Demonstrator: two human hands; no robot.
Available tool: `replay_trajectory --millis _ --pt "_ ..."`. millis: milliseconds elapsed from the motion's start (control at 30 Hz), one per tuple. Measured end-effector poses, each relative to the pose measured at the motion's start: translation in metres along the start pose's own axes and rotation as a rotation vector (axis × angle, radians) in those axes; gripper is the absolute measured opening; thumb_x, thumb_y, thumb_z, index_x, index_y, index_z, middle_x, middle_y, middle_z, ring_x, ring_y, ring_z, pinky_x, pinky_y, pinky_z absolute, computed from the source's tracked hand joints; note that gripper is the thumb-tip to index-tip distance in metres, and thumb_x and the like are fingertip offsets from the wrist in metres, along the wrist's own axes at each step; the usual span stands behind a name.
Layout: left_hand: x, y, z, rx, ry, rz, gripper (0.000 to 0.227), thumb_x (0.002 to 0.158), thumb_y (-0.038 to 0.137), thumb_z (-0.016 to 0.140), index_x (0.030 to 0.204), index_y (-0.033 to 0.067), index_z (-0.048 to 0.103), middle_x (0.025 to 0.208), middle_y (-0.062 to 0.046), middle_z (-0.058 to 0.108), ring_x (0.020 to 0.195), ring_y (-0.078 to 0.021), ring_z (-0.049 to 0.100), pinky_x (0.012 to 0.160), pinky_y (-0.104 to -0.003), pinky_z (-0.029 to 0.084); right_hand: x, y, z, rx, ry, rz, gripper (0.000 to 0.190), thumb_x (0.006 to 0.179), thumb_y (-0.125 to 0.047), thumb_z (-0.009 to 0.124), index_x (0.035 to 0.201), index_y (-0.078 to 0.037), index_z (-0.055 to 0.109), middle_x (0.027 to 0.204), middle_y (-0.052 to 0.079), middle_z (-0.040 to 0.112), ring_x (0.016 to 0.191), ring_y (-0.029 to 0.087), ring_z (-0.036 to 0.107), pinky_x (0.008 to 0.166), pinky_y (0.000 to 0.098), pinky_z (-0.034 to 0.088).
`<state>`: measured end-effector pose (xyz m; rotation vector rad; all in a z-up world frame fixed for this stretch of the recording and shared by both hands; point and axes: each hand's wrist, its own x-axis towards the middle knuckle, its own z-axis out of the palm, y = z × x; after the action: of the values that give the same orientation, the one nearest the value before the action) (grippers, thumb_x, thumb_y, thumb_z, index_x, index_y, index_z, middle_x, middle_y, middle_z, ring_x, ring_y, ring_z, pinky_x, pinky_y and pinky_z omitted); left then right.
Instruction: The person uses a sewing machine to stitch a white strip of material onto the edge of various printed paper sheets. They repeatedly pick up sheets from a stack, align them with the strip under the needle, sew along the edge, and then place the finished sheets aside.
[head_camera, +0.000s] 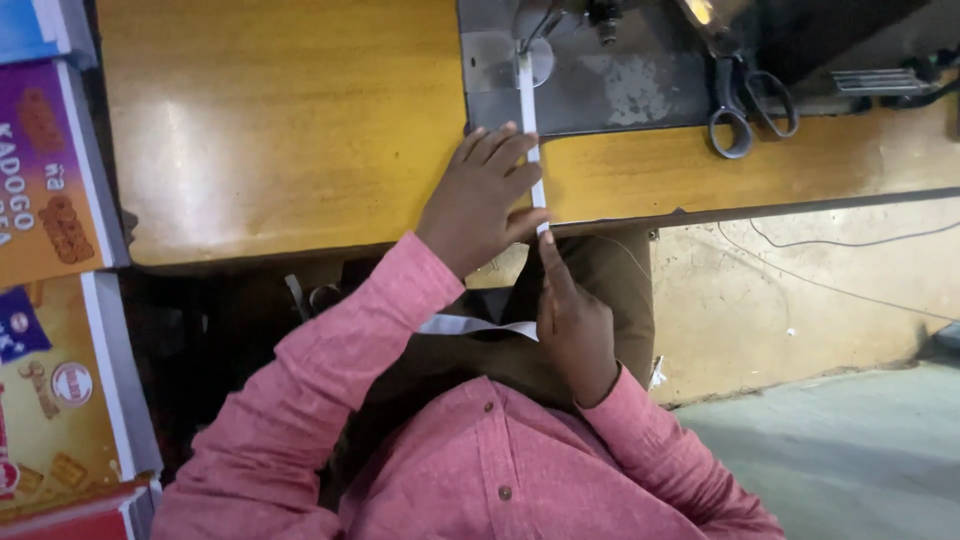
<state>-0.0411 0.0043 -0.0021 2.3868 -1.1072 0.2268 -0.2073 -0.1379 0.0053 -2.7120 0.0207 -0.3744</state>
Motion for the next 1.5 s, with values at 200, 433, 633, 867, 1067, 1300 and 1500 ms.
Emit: replay_trajectory --millis 200,433,633,867,1067,1300,1500 --pt "-0.01 0.014 0.018 0.077 0.169 0.055 0.049 0.1 0.058 0.071 0.116 0.0113 0.072 0.137 -0.011 0.065 0.137 -0.0362 0.058 0.116 -0.055 0.042 -0.014 0.03 0.024 -0.038 0.099 -0.062 0.057 0.101 -0.018 0.054 0.157 -0.025 0.063 0.07 0.005 0.071 0.062 0.027 0.072 0.056 0.0402 0.059" --pt "0.002 -0.002 0.012 -0.019 0.128 0.118 0.047 0.1 0.056 0.073 0.114 0.0111 0.077 0.135 -0.01 0.069 0.136 -0.0348 0.058 0.114 -0.052 0.04 -0.011 0.022 0.018 -0.056 0.119 -0.014 0.065 0.095 -0.013 0.055 0.159 -0.026 0.058 0.061 0.001 0.066 0.053 0.023 0.07 0.052 0.0385 0.059" --pt "0.056 -0.028 -0.011 0.146 0.106 0.137 0.047 0.093 0.046 0.078 0.121 0.0087 0.075 0.135 -0.014 0.076 0.125 -0.0394 0.068 0.098 -0.053 0.052 -0.024 0.032 0.027 0.011 -0.092 0.06 0.072 0.101 -0.016 0.054 0.171 -0.02 0.034 0.062 0.005 0.064 0.045 0.028 0.061 0.037 0.0514 0.042" --pt "0.032 0.001 -0.01 0.223 -0.001 0.08 0.041 0.095 0.04 0.07 0.122 0.009 0.075 0.143 -0.012 0.073 0.135 -0.0365 0.069 0.101 -0.052 0.058 -0.027 0.038 0.039 0.156 -0.068 0.025 0.072 0.105 -0.014 0.056 0.172 -0.022 0.031 0.075 0.011 0.069 0.051 0.031 0.062 0.04 0.0514 0.041" --pt "-0.005 0.023 -0.001 0.227 0.054 0.076 0.047 0.092 0.05 0.072 0.124 0.016 0.074 0.149 -0.007 0.07 0.139 -0.0359 0.065 0.107 -0.052 0.052 -0.017 0.029 0.017 0.2 0.021 -0.016 0.068 0.101 -0.009 0.057 0.166 -0.019 0.042 0.107 0.012 0.078 0.059 0.03 0.067 0.049 0.0471 0.048" --pt "-0.012 0.033 0.0 0.246 0.096 0.072 0.037 0.096 0.047 0.071 0.119 0.0173 0.074 0.147 -0.005 0.069 0.142 -0.0312 0.061 0.112 -0.048 0.049 -0.018 0.029 0.018 0.163 0.02 -0.021 0.069 0.101 -0.008 0.062 0.167 -0.019 0.044 0.086 0.009 0.073 0.058 0.029 0.065 0.048 0.047 0.046" --pt "0.005 0.019 -0.008 0.16 -0.03 -0.011 0.039 0.095 0.047 0.07 0.12 0.0174 0.075 0.142 -0.006 0.072 0.145 -0.0361 0.06 0.113 -0.055 0.047 -0.019 0.03 0.02 0.21 -0.028 -0.012 0.071 0.104 -0.007 0.056 0.171 -0.019 0.035 0.079 0.007 0.069 0.054 0.028 0.063 0.049 0.048 0.047"
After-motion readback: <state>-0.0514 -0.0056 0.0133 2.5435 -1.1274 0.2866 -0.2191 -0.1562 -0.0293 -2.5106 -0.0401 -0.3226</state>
